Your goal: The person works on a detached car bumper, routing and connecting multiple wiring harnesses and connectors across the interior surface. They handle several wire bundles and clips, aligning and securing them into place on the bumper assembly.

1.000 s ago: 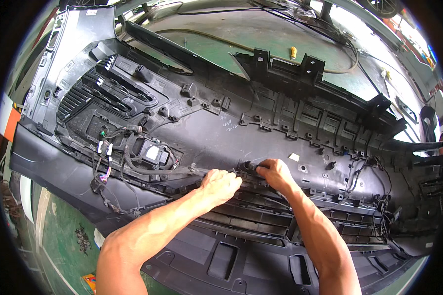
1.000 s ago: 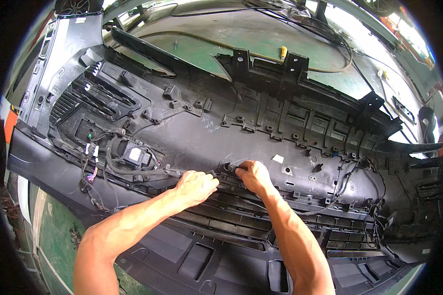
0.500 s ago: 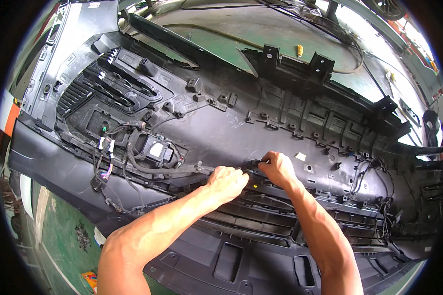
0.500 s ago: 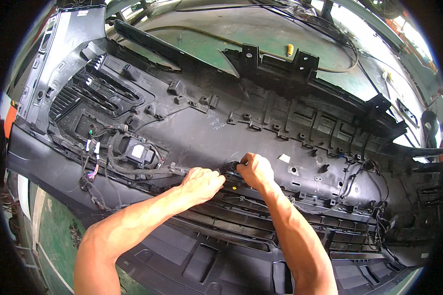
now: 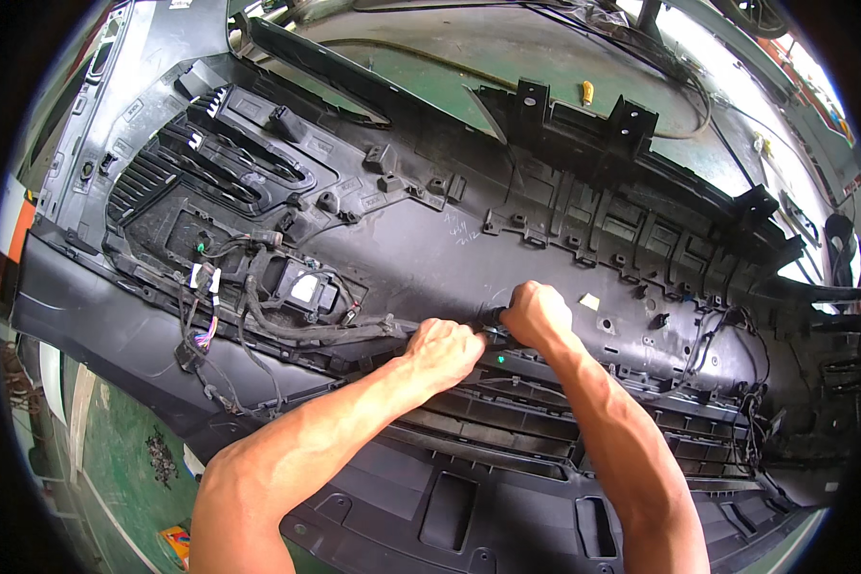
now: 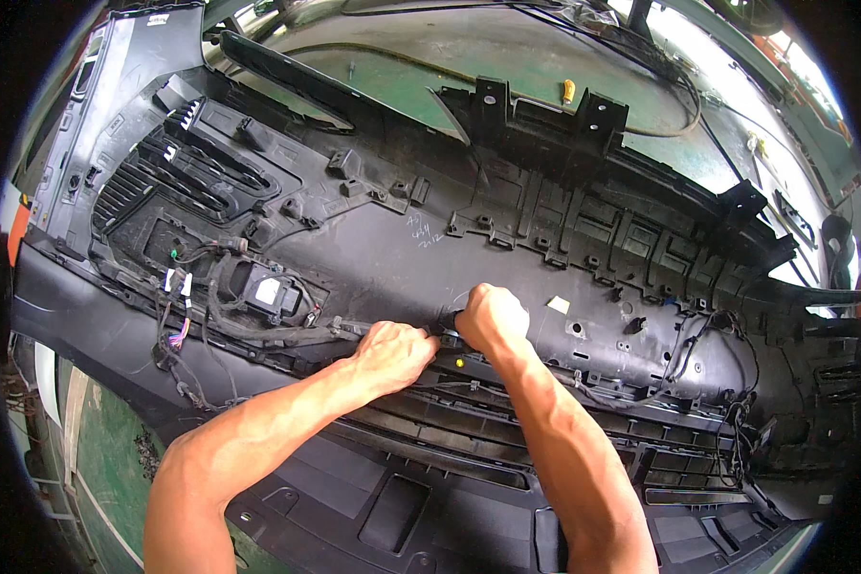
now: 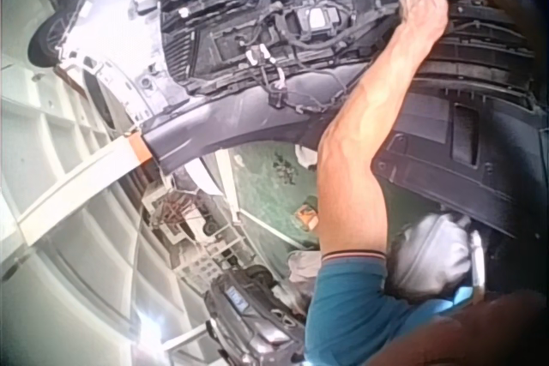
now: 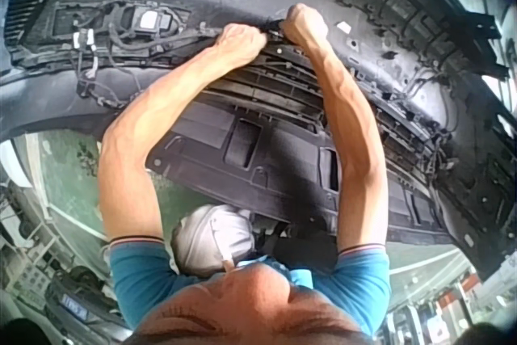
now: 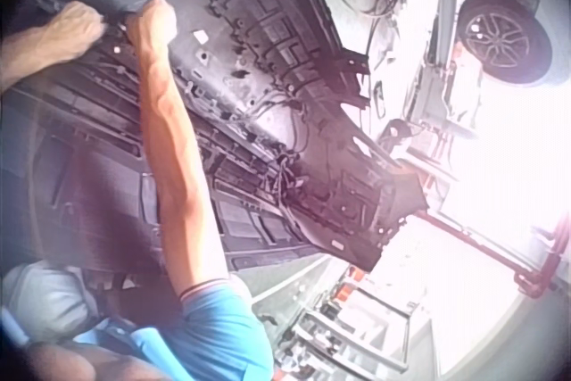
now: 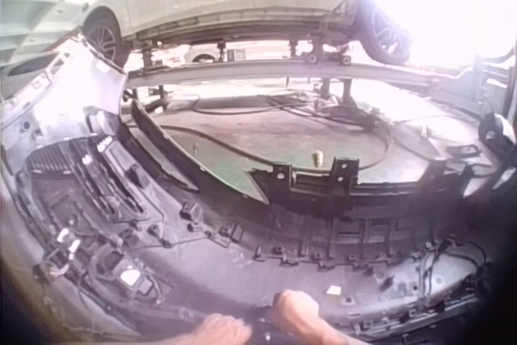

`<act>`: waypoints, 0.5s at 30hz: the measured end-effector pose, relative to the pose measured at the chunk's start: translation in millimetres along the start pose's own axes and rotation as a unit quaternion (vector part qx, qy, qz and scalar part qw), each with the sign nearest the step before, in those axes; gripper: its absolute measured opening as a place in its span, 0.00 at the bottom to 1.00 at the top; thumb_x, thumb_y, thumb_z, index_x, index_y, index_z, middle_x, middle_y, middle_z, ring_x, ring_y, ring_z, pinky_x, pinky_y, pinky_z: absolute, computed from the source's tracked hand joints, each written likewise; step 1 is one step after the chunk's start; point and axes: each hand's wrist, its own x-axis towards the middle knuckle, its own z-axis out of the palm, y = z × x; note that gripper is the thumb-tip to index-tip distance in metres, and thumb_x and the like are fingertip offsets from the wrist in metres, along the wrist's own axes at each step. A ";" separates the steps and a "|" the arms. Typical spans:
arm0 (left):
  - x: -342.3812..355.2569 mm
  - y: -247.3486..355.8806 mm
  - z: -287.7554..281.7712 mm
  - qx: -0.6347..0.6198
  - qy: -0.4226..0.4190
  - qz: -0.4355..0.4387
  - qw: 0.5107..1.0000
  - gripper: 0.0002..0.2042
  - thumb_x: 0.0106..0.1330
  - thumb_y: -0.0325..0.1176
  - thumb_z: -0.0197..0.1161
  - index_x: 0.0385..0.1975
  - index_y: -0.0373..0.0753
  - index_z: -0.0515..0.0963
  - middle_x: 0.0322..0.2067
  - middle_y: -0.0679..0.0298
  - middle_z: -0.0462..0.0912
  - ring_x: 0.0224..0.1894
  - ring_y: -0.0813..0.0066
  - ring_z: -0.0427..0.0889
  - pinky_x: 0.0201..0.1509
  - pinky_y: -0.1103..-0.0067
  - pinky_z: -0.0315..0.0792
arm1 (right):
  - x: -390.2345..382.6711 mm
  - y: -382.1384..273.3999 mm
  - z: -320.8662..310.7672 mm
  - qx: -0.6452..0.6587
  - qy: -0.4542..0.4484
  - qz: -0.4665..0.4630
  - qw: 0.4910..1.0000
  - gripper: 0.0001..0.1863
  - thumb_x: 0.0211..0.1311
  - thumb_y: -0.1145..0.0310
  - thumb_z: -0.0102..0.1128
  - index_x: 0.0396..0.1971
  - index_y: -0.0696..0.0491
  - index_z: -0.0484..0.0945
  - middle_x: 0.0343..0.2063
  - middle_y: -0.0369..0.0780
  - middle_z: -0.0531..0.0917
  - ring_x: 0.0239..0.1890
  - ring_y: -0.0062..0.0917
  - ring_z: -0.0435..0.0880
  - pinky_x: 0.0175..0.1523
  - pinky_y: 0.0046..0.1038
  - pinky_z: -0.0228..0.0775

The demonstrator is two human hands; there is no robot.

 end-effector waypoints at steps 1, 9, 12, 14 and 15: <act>-0.3 -0.2 -1.1 0.001 -0.015 -0.003 1.000 0.07 0.62 0.32 0.61 0.28 0.35 0.80 0.24 0.52 0.84 0.30 0.50 0.86 0.32 0.60 0.80 | 1.2 -4.6 -1.8 -0.016 -0.007 0.011 1.000 0.14 0.52 0.64 0.66 0.34 0.58 0.88 0.33 0.53 0.88 0.40 0.49 0.89 0.45 0.40 0.82; 0.8 0.2 -12.1 -0.030 -0.035 -0.037 0.998 0.09 0.65 0.29 0.56 0.42 0.34 0.77 0.23 0.52 0.83 0.28 0.47 0.86 0.31 0.58 0.80 | 1.0 -17.1 -5.1 -0.032 -0.004 0.030 0.999 0.13 0.54 0.66 0.65 0.35 0.57 0.89 0.34 0.53 0.89 0.41 0.46 0.91 0.45 0.38 0.84; 8.5 -1.9 -12.4 -0.028 -0.030 -0.061 0.997 0.13 0.64 0.28 0.58 0.48 0.37 0.76 0.28 0.51 0.82 0.30 0.45 0.85 0.33 0.56 0.79 | -0.3 -12.1 -0.2 -0.019 0.012 0.031 0.999 0.13 0.55 0.64 0.65 0.34 0.58 0.89 0.33 0.53 0.89 0.40 0.46 0.91 0.44 0.39 0.84; 12.6 -2.9 -11.1 -0.023 -0.019 -0.076 0.997 0.14 0.64 0.28 0.59 0.50 0.39 0.77 0.31 0.50 0.82 0.31 0.45 0.85 0.35 0.56 0.80 | 0.2 -6.6 3.4 -0.004 0.013 0.018 1.000 0.15 0.56 0.62 0.65 0.34 0.58 0.89 0.33 0.53 0.89 0.39 0.46 0.91 0.44 0.39 0.84; 14.3 -4.3 -10.6 -0.030 -0.049 -0.090 0.994 0.20 0.63 0.29 0.61 0.57 0.44 0.77 0.34 0.50 0.81 0.34 0.46 0.85 0.38 0.56 0.80 | 0.4 -1.7 4.2 0.007 0.013 0.003 1.000 0.16 0.56 0.60 0.66 0.34 0.58 0.89 0.32 0.53 0.89 0.39 0.45 0.91 0.44 0.39 0.83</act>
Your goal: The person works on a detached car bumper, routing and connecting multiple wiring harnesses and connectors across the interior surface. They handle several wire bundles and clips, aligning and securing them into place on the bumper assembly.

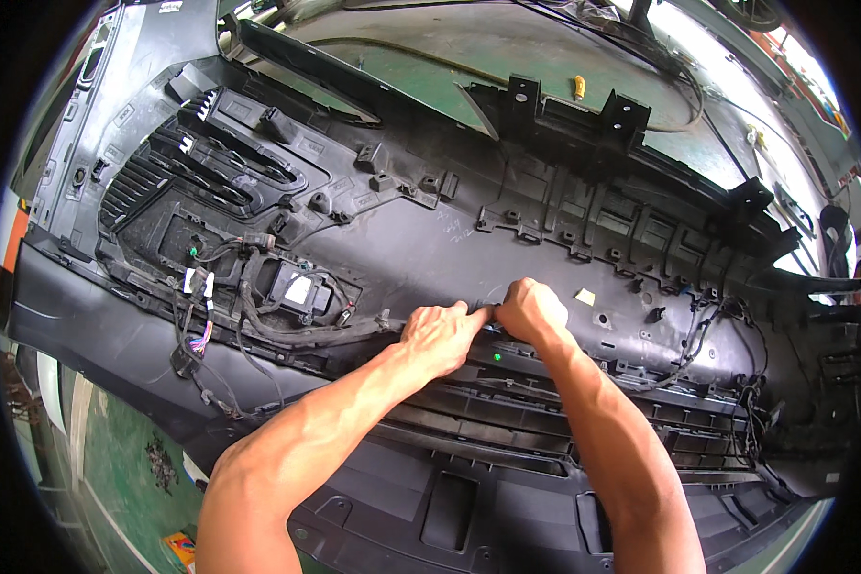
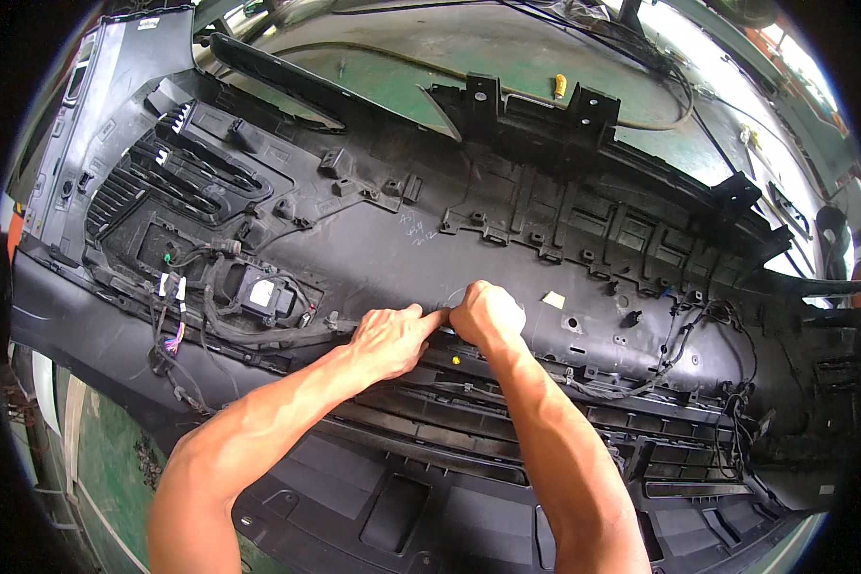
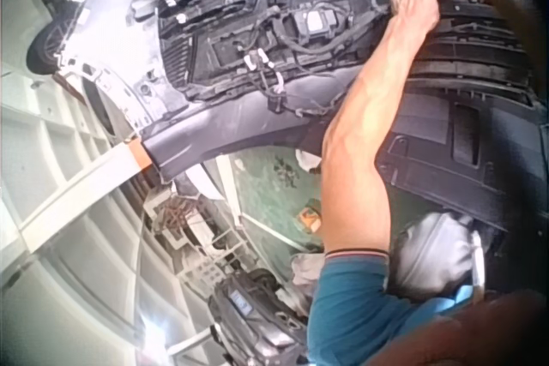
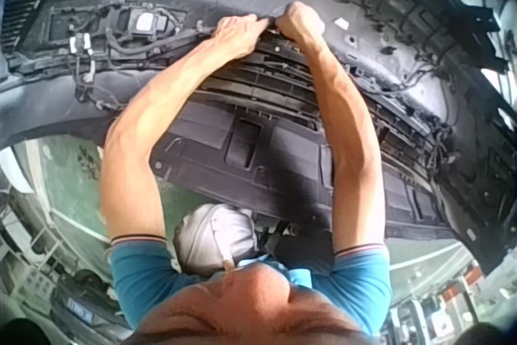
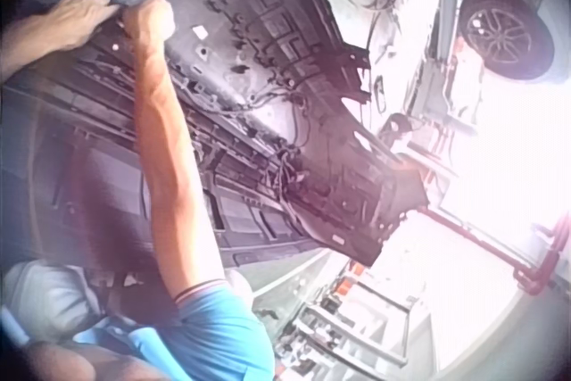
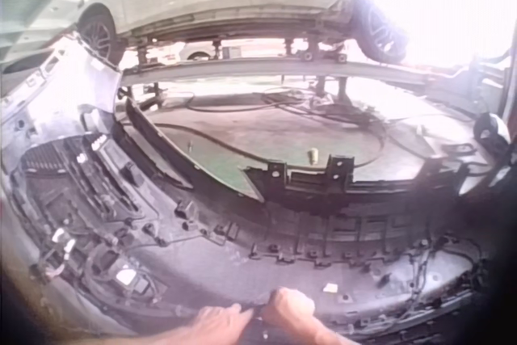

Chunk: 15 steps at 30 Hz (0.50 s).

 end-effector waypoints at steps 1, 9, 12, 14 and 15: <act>0.8 -0.5 0.7 0.004 0.000 0.002 1.000 0.22 0.64 0.29 0.61 0.59 0.45 0.76 0.35 0.50 0.81 0.34 0.47 0.85 0.38 0.57 0.80 | 0.5 6.1 0.1 0.010 -0.001 -0.013 1.000 0.16 0.56 0.59 0.66 0.34 0.58 0.89 0.32 0.53 0.89 0.39 0.45 0.91 0.45 0.39 0.83; 3.3 -1.5 0.4 0.021 -0.025 0.012 0.999 0.25 0.65 0.31 0.60 0.64 0.50 0.76 0.35 0.52 0.81 0.36 0.51 0.86 0.40 0.59 0.80 | 7.2 40.7 -7.7 0.165 -0.096 -0.034 0.981 0.21 0.53 0.54 0.71 0.32 0.60 0.88 0.30 0.55 0.87 0.37 0.47 0.89 0.44 0.40 0.81; 4.8 0.2 -2.4 0.024 -0.029 0.012 0.999 0.24 0.65 0.30 0.59 0.63 0.50 0.76 0.35 0.52 0.81 0.36 0.52 0.86 0.40 0.60 0.80 | 5.6 36.3 -3.2 0.107 -0.070 -0.036 0.991 0.23 0.51 0.52 0.74 0.32 0.61 0.88 0.30 0.55 0.87 0.37 0.47 0.89 0.45 0.40 0.81; 6.5 2.0 -4.9 0.031 -0.034 0.013 0.999 0.23 0.65 0.30 0.58 0.63 0.50 0.77 0.35 0.52 0.81 0.37 0.53 0.86 0.40 0.60 0.80 | 5.1 33.7 -2.6 0.086 -0.058 -0.013 0.995 0.23 0.52 0.52 0.74 0.33 0.60 0.88 0.31 0.54 0.88 0.38 0.47 0.90 0.45 0.40 0.81; 7.5 3.5 -6.2 0.034 -0.038 0.013 0.999 0.23 0.65 0.30 0.58 0.63 0.50 0.77 0.35 0.53 0.81 0.37 0.53 0.86 0.40 0.60 0.79 | 4.9 32.7 -3.0 0.076 -0.061 -0.001 0.995 0.23 0.52 0.51 0.74 0.33 0.60 0.88 0.32 0.54 0.88 0.39 0.47 0.90 0.46 0.40 0.82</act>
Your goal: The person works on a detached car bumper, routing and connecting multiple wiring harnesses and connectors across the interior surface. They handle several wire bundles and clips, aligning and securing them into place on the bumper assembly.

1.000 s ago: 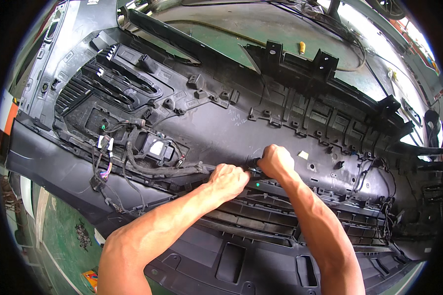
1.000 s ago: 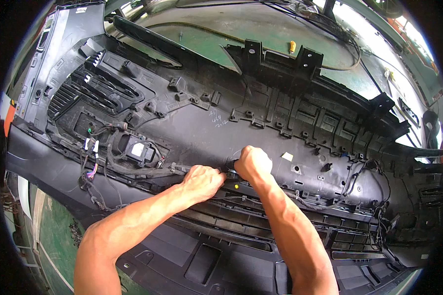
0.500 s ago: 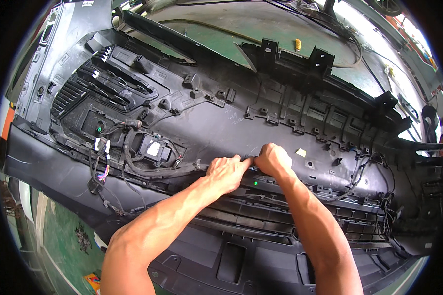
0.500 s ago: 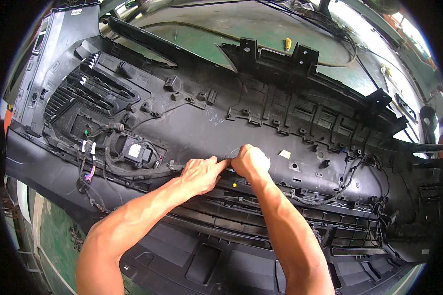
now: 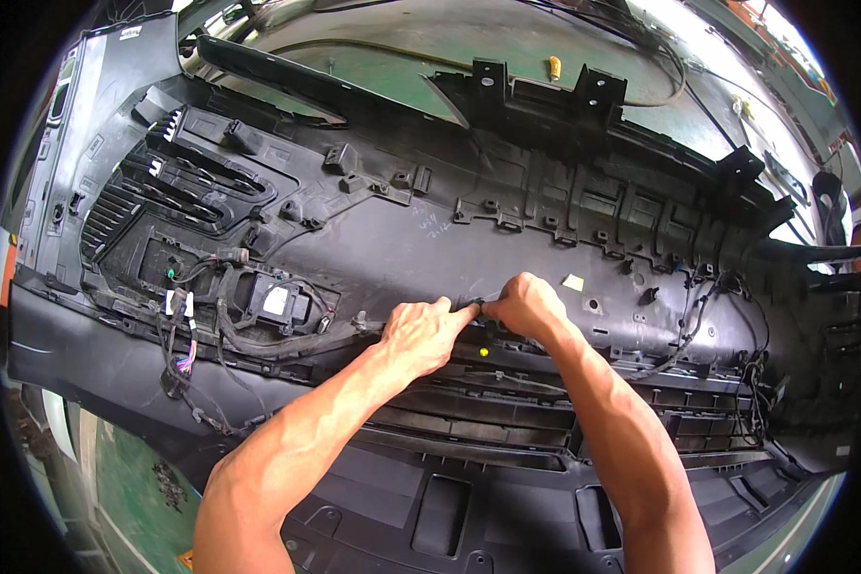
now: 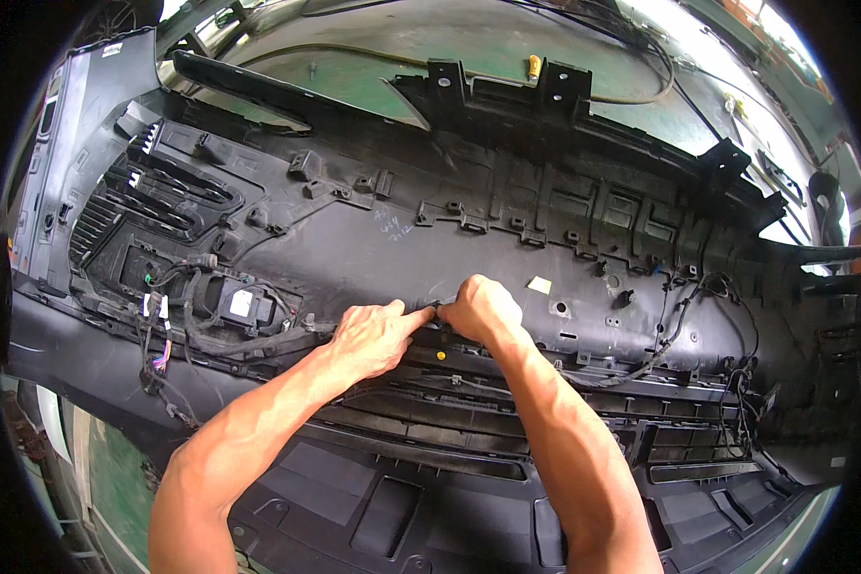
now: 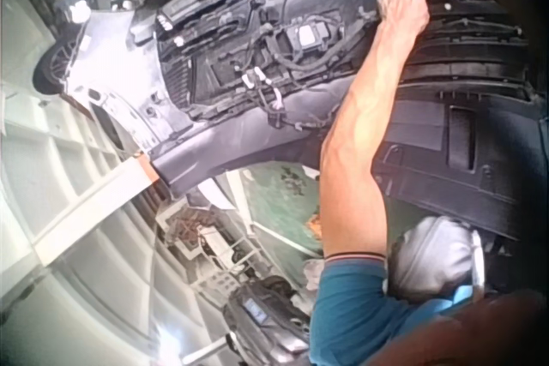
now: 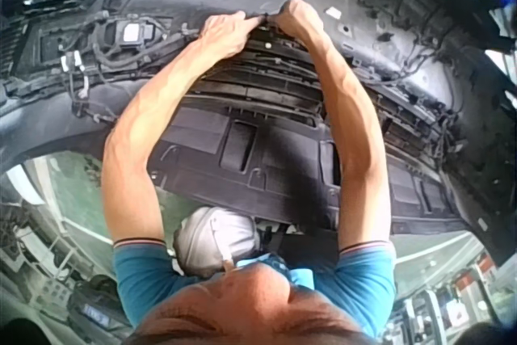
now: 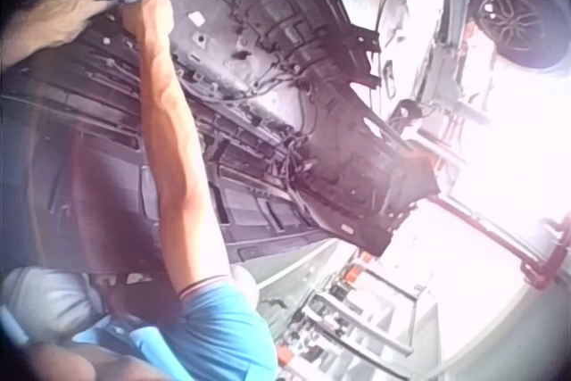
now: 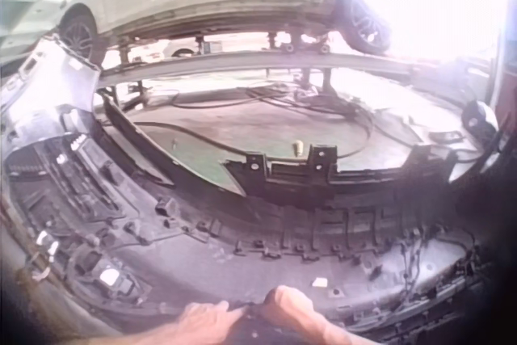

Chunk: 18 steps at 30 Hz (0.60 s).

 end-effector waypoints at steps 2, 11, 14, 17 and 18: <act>2.1 3.4 -2.9 0.005 -0.017 -0.002 1.000 0.23 0.65 0.28 0.58 0.62 0.49 0.77 0.36 0.52 0.82 0.37 0.53 0.86 0.41 0.60 0.80 | -0.8 -1.6 -1.5 -0.003 -0.006 0.009 1.000 0.23 0.53 0.51 0.74 0.34 0.59 0.88 0.33 0.53 0.88 0.40 0.47 0.90 0.46 0.40 0.82; 9.8 5.4 -8.9 0.011 -0.036 0.001 0.999 0.25 0.63 0.29 0.58 0.62 0.49 0.78 0.34 0.52 0.82 0.36 0.52 0.86 0.41 0.60 0.79 | -12.2 -6.6 7.1 0.029 0.037 0.017 0.999 0.24 0.54 0.49 0.74 0.34 0.58 0.88 0.33 0.54 0.88 0.40 0.47 0.90 0.45 0.40 0.83; 11.4 5.0 -6.0 0.023 -0.040 -0.002 0.999 0.24 0.63 0.29 0.58 0.61 0.49 0.79 0.33 0.52 0.82 0.36 0.52 0.86 0.40 0.60 0.79 | -9.7 -5.0 7.3 0.044 0.034 0.020 0.998 0.23 0.54 0.49 0.74 0.33 0.58 0.88 0.32 0.54 0.88 0.39 0.48 0.90 0.44 0.40 0.83; 11.7 4.5 -2.5 0.023 -0.023 0.004 0.999 0.23 0.63 0.28 0.58 0.60 0.48 0.79 0.32 0.53 0.82 0.35 0.52 0.86 0.40 0.60 0.79 | -9.2 -2.2 10.4 0.054 0.041 0.016 0.998 0.23 0.55 0.50 0.74 0.32 0.58 0.88 0.31 0.54 0.88 0.39 0.48 0.90 0.44 0.40 0.83; 11.1 4.2 -1.5 0.024 -0.023 0.005 0.999 0.23 0.63 0.28 0.58 0.60 0.47 0.79 0.32 0.53 0.82 0.35 0.52 0.86 0.40 0.60 0.79 | -9.3 -1.2 12.4 0.058 0.043 0.015 0.997 0.22 0.55 0.50 0.74 0.32 0.58 0.88 0.31 0.53 0.88 0.38 0.48 0.90 0.45 0.40 0.83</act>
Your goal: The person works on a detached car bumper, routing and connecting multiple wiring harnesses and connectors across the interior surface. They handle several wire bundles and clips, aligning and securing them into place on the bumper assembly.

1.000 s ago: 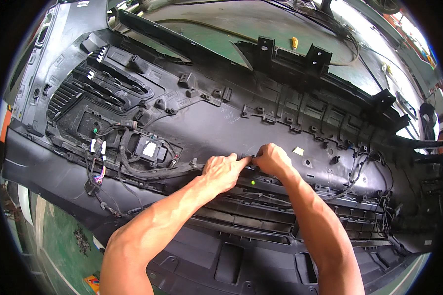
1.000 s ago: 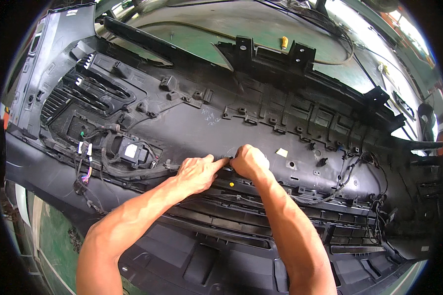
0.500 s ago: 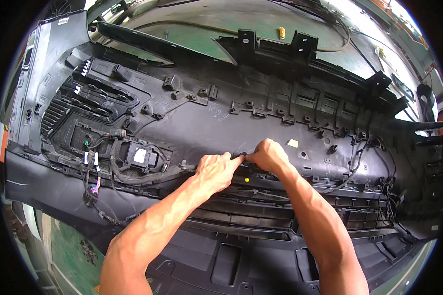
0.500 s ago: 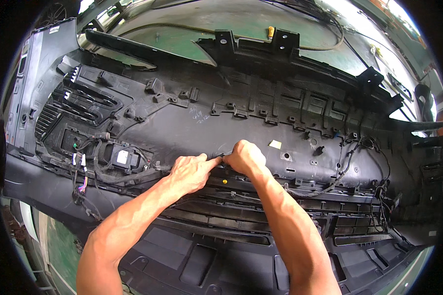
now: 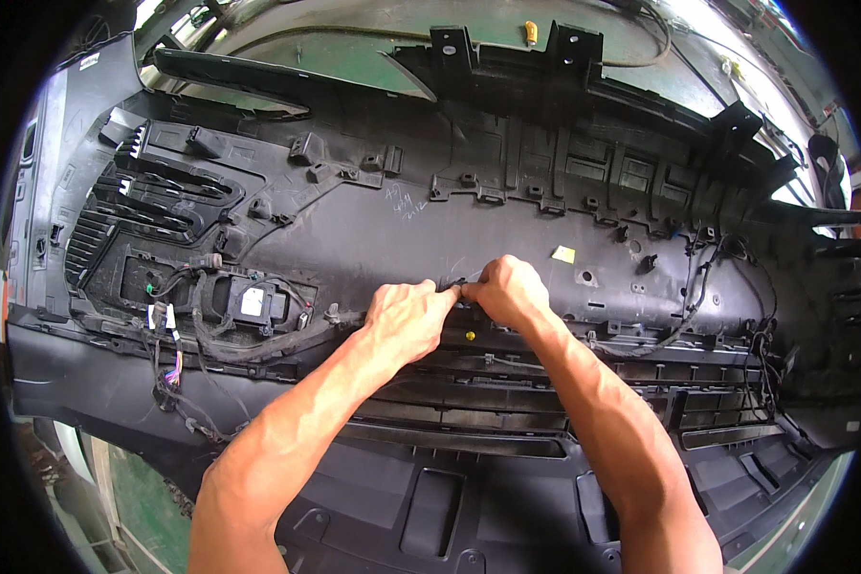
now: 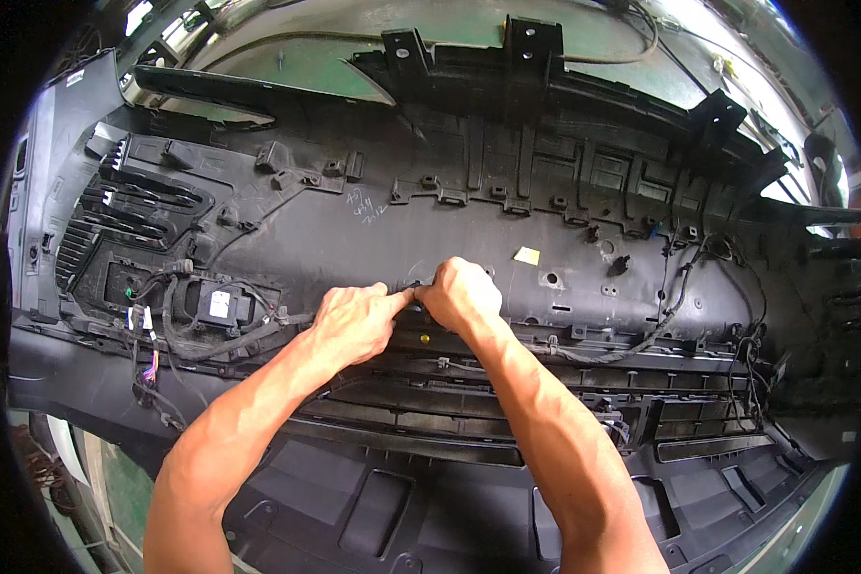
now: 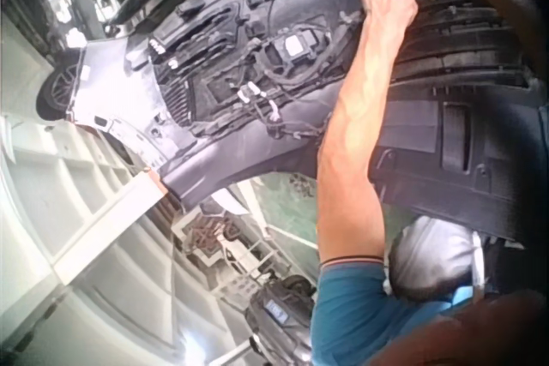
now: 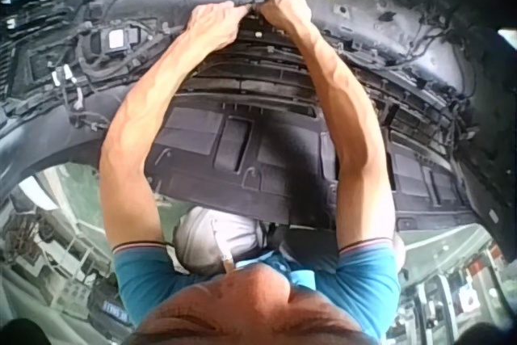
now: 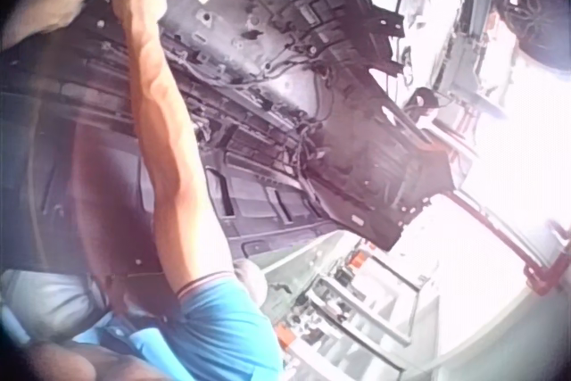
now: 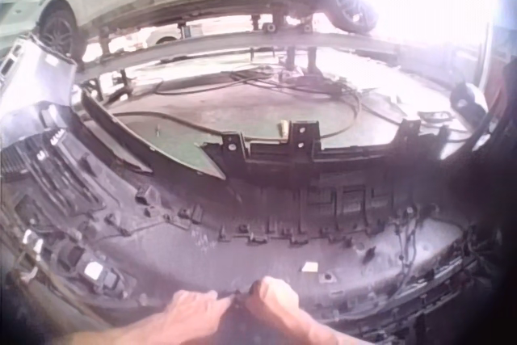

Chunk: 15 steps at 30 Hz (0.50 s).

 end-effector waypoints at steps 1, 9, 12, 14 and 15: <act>0.0 -0.7 0.8 0.000 -0.002 0.002 1.000 0.23 0.63 0.28 0.58 0.60 0.47 0.80 0.31 0.52 0.82 0.34 0.52 0.86 0.39 0.60 0.79 | 0.2 1.7 1.6 0.007 0.001 -0.003 1.000 0.22 0.55 0.50 0.73 0.31 0.58 0.88 0.31 0.53 0.88 0.38 0.48 0.90 0.45 0.41 0.83; 5.3 10.3 -5.6 0.064 -0.023 -0.005 0.998 0.17 0.66 0.29 0.57 0.53 0.44 0.82 0.33 0.53 0.86 0.34 0.55 0.88 0.40 0.62 0.82 | -5.6 4.8 14.3 0.015 0.059 -0.023 0.998 0.23 0.55 0.48 0.72 0.30 0.57 0.88 0.31 0.54 0.87 0.38 0.48 0.89 0.45 0.42 0.81; 0.5 17.5 -13.3 0.074 -0.035 -0.026 0.996 0.21 0.65 0.29 0.57 0.58 0.46 0.80 0.36 0.53 0.86 0.38 0.56 0.88 0.43 0.63 0.82 | -9.1 7.8 7.4 0.020 0.024 -0.023 0.999 0.25 0.59 0.47 0.69 0.34 0.59 0.87 0.34 0.53 0.88 0.41 0.47 0.89 0.48 0.42 0.82; -4.0 19.3 -14.5 0.037 -0.052 -0.044 0.997 0.23 0.66 0.35 0.59 0.63 0.49 0.77 0.40 0.49 0.84 0.41 0.49 0.87 0.45 0.60 0.81 | -15.5 17.5 3.1 0.073 -0.004 -0.069 0.995 0.28 0.62 0.45 0.66 0.36 0.61 0.87 0.35 0.55 0.88 0.43 0.48 0.89 0.51 0.43 0.80; -6.4 17.6 -15.2 0.020 -0.036 -0.040 0.998 0.23 0.67 0.38 0.60 0.64 0.49 0.76 0.41 0.49 0.83 0.43 0.49 0.86 0.48 0.60 0.80 | -17.3 24.1 -0.8 0.095 0.004 -0.071 0.993 0.28 0.63 0.45 0.65 0.37 0.61 0.86 0.35 0.56 0.88 0.43 0.47 0.88 0.51 0.42 0.80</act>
